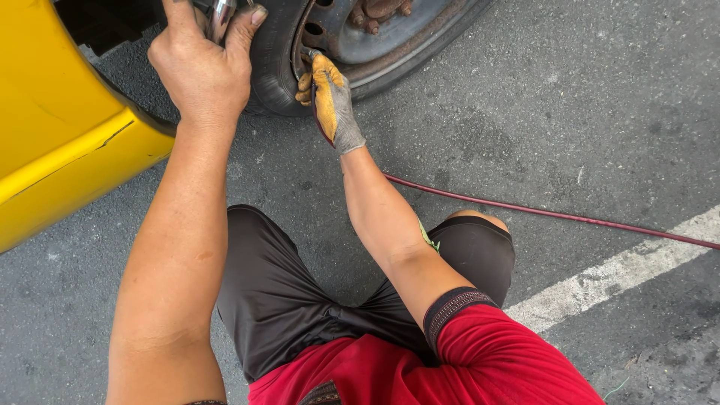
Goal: The person walks to a yellow vehicle and kneels beside the front tire. They attach an air hose to the tire valve to inflate it, then use a wrench to tighten the valve cap. Finally, they remove the air hose and place the wrench on the ground.
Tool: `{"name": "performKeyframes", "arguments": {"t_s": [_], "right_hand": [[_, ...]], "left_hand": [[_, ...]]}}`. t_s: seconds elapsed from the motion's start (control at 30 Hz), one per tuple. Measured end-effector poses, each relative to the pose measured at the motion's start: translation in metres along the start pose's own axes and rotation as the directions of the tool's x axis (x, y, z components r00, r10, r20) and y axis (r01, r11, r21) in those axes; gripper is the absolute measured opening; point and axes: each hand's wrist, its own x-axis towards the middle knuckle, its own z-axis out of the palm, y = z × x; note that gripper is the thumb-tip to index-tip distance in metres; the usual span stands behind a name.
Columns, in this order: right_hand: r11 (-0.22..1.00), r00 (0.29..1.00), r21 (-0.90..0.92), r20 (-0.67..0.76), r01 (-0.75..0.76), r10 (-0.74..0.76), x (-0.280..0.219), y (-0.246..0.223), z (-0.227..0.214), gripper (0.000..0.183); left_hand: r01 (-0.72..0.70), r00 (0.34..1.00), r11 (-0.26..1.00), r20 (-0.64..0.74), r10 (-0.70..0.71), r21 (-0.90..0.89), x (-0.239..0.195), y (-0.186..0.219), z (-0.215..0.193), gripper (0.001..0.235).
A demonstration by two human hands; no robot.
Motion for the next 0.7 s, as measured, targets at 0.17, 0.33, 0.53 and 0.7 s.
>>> {"name": "performKeyframes", "arguments": {"t_s": [0.17, 0.33, 0.53, 0.7], "right_hand": [[1.0, 1.0, 0.013, -0.024, -0.015, 0.015, 0.004, 0.005, -0.001, 0.057], [1.0, 1.0, -0.014, 0.01, 0.016, -0.016, -0.001, 0.002, -0.002, 0.055], [1.0, 1.0, -0.008, 0.007, 0.012, -0.012, 0.0, 0.002, -0.001, 0.055], [1.0, 1.0, 0.011, 0.021, 0.019, -0.019, 0.003, 0.007, -0.003, 0.055]], "left_hand": [[0.004, 1.0, 1.0, 0.001, -0.004, 0.015, 0.0, 0.0, 0.001, 0.07], [0.053, 0.998, 0.998, 0.028, -0.054, 0.036, -0.008, -0.014, 0.007, 0.086], [0.068, 0.997, 0.997, 0.03, -0.069, 0.041, -0.006, -0.011, 0.006, 0.085], [0.066, 0.997, 0.997, 0.03, -0.067, 0.048, -0.008, -0.015, 0.008, 0.088]]}}
